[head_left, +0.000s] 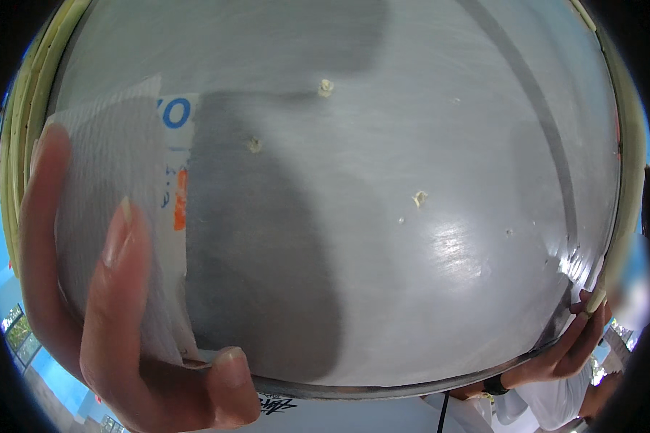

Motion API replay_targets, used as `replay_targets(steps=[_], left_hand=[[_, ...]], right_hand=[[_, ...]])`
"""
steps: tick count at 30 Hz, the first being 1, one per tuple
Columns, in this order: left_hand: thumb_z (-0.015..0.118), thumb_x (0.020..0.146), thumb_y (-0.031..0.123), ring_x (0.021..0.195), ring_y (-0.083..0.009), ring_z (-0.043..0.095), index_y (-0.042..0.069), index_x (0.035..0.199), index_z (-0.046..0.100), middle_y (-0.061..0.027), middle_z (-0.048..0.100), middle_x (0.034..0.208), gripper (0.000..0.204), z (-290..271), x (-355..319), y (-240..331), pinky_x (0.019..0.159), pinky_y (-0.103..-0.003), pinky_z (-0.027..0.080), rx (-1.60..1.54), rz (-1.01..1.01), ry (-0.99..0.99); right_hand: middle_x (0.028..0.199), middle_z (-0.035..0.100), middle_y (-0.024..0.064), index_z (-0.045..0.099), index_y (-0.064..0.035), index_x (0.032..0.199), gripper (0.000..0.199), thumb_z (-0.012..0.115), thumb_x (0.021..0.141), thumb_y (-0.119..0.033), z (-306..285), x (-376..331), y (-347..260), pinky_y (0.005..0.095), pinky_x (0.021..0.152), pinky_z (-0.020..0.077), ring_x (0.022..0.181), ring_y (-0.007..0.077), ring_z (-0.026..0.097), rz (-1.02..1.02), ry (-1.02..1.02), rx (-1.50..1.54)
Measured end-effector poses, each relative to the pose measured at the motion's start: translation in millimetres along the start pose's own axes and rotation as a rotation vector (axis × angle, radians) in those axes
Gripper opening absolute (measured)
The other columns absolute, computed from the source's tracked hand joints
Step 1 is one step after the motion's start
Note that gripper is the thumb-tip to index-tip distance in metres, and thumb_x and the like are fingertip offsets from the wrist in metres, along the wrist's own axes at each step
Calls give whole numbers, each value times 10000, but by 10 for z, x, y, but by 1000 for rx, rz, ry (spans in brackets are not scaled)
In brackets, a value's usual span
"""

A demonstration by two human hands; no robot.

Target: Manually sanding the surface of bamboo sticks using a piece of abrasive paper.

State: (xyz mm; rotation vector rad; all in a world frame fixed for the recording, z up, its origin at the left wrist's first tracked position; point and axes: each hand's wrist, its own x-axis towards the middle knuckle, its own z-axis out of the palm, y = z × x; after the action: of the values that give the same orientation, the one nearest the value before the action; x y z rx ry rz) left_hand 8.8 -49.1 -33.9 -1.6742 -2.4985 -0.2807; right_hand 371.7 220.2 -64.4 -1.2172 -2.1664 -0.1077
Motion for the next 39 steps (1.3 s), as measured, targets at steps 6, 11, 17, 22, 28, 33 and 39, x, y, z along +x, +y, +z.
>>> replay_targets(steps=[6,11,17,22,28,33,39], left_hand=[[398,1096,526,1613,-514,412,108,1724,337,-333,315,1756,757,-97,146,-49,1160,-682,573,109,40,-122],[388,1094,556,1600,-521,427,130,1744,285,-332,299,1761,784,-71,198,-51,1138,-683,590,113,33,-131],[362,1094,580,1560,-552,470,139,1758,226,-342,273,1765,809,1,163,-118,1084,-695,624,29,43,-118],[354,1094,582,1554,-568,470,144,1763,203,-354,255,1766,813,-76,174,-96,1077,-710,621,92,44,-167],[363,1086,572,1554,-565,468,131,1757,208,-363,246,1763,818,-14,193,-73,1080,-710,622,48,61,-132],[386,1075,566,1573,-565,437,120,1744,240,-352,253,1757,818,49,152,-63,1100,-699,618,5,38,-97],[407,1073,555,1605,-553,390,119,1729,297,-340,265,1754,796,45,130,33,1106,-691,614,28,7,-74]], right_hand=[[1281,804,96,703,-79,1377,454,447,1198,-408,127,96,-27,421,1051,625,1214,150,759,-4,0,-93],[1286,805,119,707,-62,1382,463,436,1186,-382,174,101,28,410,1012,627,1180,152,765,91,69,-68],[1251,811,110,711,-64,1358,469,421,1182,-387,139,82,103,420,957,623,1110,163,769,56,34,-105],[1203,818,96,716,-77,1344,449,445,1163,-386,150,42,100,445,968,604,1103,153,766,85,61,-61],[1199,816,108,713,-71,1355,445,452,1163,-377,135,63,102,447,961,598,1103,158,762,86,57,-106],[1220,807,130,698,-50,1392,449,448,1177,-355,124,67,103,440,974,615,1129,183,771,33,30,-126],[1266,798,152,691,-32,1410,444,439,1191,-325,121,74,150,445,1034,622,1150,203,778,-133,-6,-111]])
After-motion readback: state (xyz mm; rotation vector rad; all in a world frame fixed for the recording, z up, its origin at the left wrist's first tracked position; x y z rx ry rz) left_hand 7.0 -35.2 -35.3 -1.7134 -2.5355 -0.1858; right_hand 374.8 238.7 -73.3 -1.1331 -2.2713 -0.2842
